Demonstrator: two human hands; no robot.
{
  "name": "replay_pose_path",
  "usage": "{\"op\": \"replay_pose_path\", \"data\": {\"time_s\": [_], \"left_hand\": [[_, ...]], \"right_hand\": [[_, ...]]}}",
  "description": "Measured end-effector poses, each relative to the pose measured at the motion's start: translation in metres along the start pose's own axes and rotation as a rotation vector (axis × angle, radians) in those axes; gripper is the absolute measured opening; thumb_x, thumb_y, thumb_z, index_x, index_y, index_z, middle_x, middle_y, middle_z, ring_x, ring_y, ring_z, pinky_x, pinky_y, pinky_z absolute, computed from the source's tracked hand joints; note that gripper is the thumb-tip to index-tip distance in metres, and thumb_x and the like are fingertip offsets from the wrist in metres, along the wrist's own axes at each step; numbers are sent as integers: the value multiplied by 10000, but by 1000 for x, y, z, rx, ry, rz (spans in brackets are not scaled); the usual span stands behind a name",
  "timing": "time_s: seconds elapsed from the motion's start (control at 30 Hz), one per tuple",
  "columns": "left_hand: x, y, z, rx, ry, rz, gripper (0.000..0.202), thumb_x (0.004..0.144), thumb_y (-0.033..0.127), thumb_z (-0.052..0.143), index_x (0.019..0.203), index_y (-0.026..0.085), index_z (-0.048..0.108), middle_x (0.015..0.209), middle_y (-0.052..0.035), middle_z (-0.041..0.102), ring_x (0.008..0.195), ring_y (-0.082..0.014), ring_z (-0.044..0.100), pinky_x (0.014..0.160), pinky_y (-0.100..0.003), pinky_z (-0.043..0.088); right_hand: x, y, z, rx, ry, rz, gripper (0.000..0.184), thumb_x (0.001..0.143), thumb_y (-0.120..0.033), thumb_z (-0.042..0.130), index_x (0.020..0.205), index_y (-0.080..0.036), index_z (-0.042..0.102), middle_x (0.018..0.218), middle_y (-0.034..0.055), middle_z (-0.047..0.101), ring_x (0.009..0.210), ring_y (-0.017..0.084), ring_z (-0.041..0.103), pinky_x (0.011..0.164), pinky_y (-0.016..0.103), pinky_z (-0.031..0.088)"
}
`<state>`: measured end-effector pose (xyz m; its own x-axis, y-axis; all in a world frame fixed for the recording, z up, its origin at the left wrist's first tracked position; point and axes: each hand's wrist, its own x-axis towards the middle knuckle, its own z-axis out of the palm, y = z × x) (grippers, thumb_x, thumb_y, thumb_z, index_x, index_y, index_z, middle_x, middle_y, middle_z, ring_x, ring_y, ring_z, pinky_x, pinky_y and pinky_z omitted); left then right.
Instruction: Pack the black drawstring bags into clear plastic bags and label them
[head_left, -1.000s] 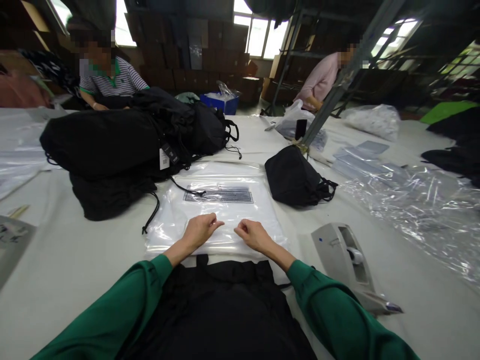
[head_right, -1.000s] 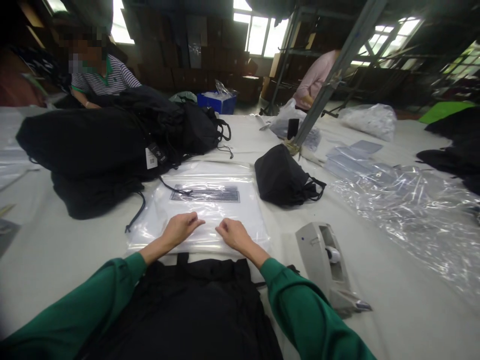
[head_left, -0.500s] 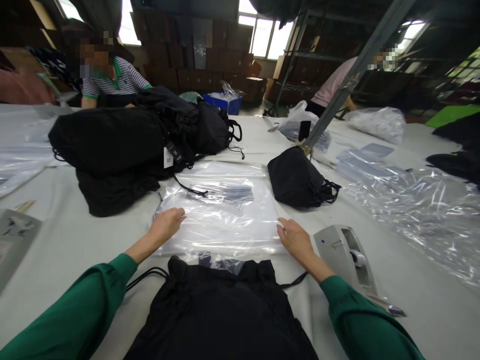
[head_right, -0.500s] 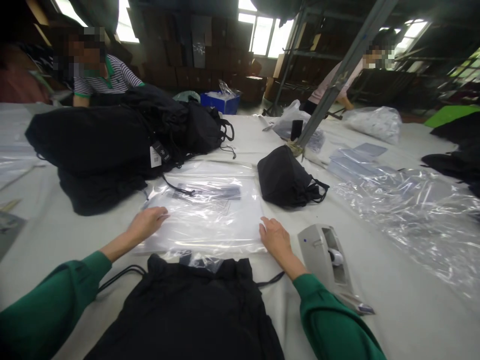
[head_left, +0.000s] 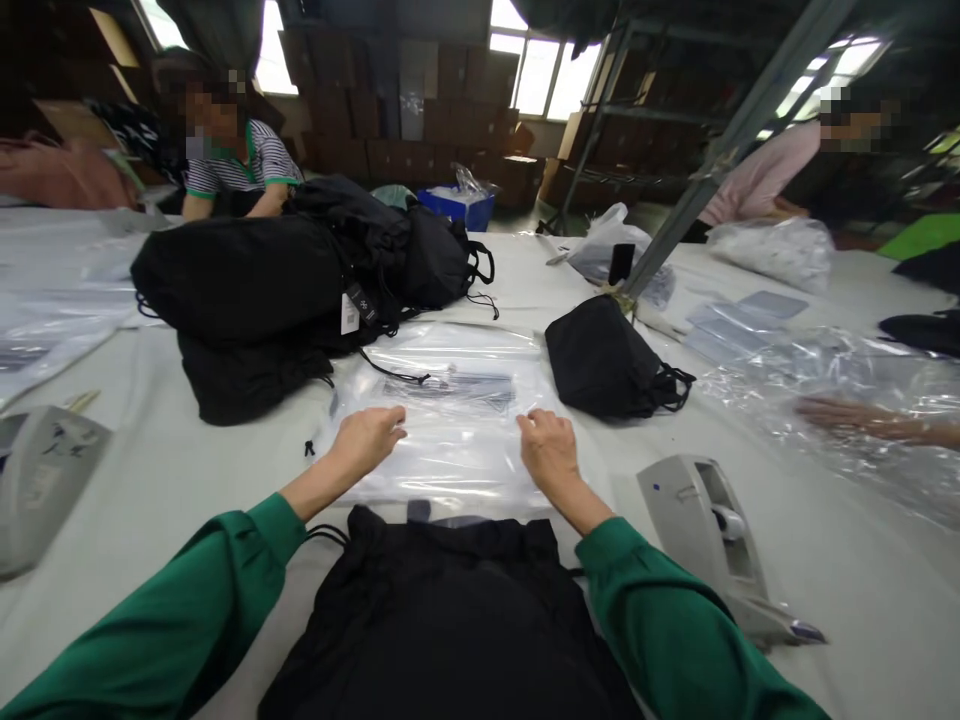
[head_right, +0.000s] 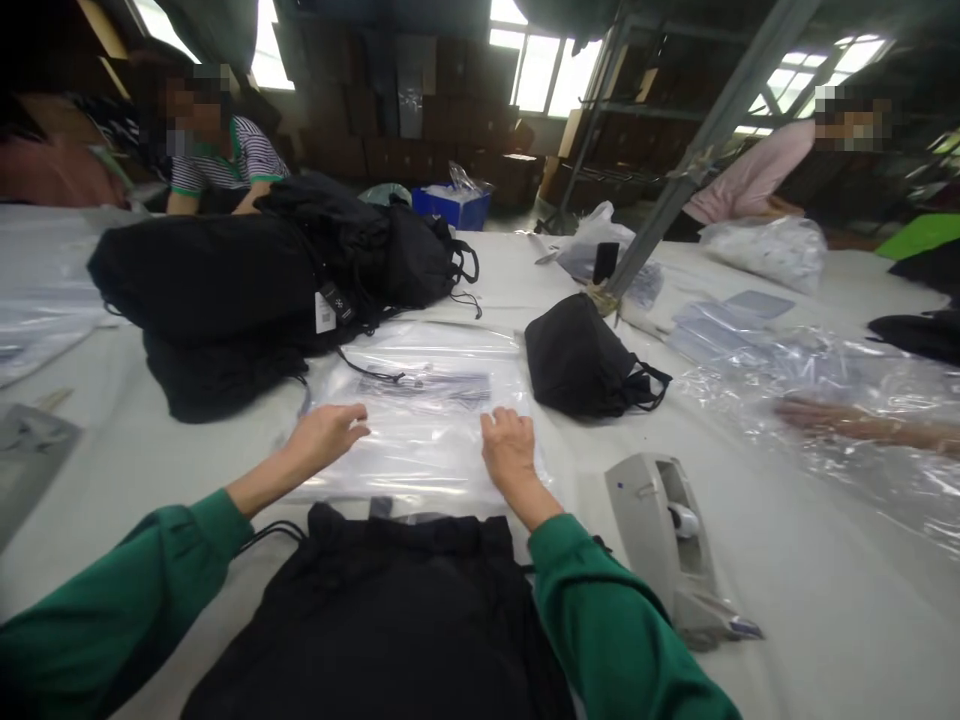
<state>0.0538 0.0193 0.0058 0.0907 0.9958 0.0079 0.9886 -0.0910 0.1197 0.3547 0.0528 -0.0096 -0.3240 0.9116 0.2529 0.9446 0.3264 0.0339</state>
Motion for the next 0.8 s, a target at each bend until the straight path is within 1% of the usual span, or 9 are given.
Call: {"op": "replay_pose_path", "data": {"time_s": [0.07, 0.17, 0.23, 0.4, 0.47, 0.53, 0.67, 0.73, 0.8], "left_hand": [[-11, -20, 6, -2, -19, -38, 192, 882, 269, 557, 1036, 214, 658, 974, -96, 733, 935, -267, 674, 731, -298, 452], [-22, -34, 16, -11, -33, -109, 217, 911, 322, 517, 1005, 198, 668, 884, -100, 738, 885, -272, 684, 704, -298, 451], [-22, -29, 20, -18, -26, -141, 280, 926, 398, 485, 1000, 203, 672, 844, -98, 735, 854, -274, 687, 685, -297, 448], [-5, 13, 7, -47, 14, -136, 379, 921, 487, 445, 871, 199, 685, 821, -110, 722, 831, -282, 682, 659, -300, 439], [1, 29, -2, -67, 35, -121, 393, 927, 486, 426, 867, 196, 684, 826, -110, 718, 826, -280, 680, 653, -301, 436], [4, 38, -10, -93, 49, -105, 392, 930, 488, 426, 873, 197, 681, 829, -106, 715, 829, -272, 677, 657, -298, 435], [-4, 28, -14, -164, 45, -84, 307, 887, 484, 533, 879, 204, 661, 816, -92, 705, 847, -268, 668, 692, -298, 434], [-13, 11, -7, -220, 31, -94, 196, 837, 411, 621, 872, 219, 643, 813, -76, 697, 860, -273, 661, 718, -307, 431], [-24, -9, 3, -303, 25, -132, 74, 802, 286, 646, 838, 227, 621, 829, -60, 685, 866, -266, 652, 738, -314, 428]], "right_hand": [[-9, 34, 5, -8, -20, 81, 278, 859, -29, 452, 923, -108, 712, 874, 173, 646, 889, 284, 577, 783, 375, 382], [-27, 48, 1, 11, -8, 155, 283, 876, -103, 476, 1085, -98, 667, 889, 148, 629, 878, 272, 577, 779, 349, 410], [-34, 26, -9, 100, 57, 124, 386, 908, -254, 508, 1256, -98, 565, 1003, 153, 620, 946, 286, 563, 832, 365, 423], [-24, -71, -39, 334, 207, -170, 872, 827, -563, 608, 1481, -88, 279, 1355, 220, 486, 1214, 369, 422, 1017, 475, 315], [-12, -96, -40, 290, 204, -215, 944, 808, -561, 635, 1509, -90, 214, 1439, 233, 410, 1285, 390, 344, 1047, 508, 247], [-1, -102, -33, 204, 193, -210, 858, 841, -436, 631, 1520, -126, 208, 1479, 227, 369, 1307, 391, 316, 1036, 530, 217], [8, -60, -13, 28, 88, -97, 500, 889, -102, 471, 1384, -175, 472, 1384, 188, 497, 1189, 324, 447, 955, 465, 273], [2, -24, -8, -4, 18, -1, 337, 896, -80, 431, 1156, -144, 634, 1186, 192, 610, 1050, 309, 515, 872, 427, 317], [-10, 10, -7, -8, -9, 87, 269, 901, -99, 425, 1005, -128, 671, 1015, 195, 639, 966, 312, 535, 809, 412, 334]]}}
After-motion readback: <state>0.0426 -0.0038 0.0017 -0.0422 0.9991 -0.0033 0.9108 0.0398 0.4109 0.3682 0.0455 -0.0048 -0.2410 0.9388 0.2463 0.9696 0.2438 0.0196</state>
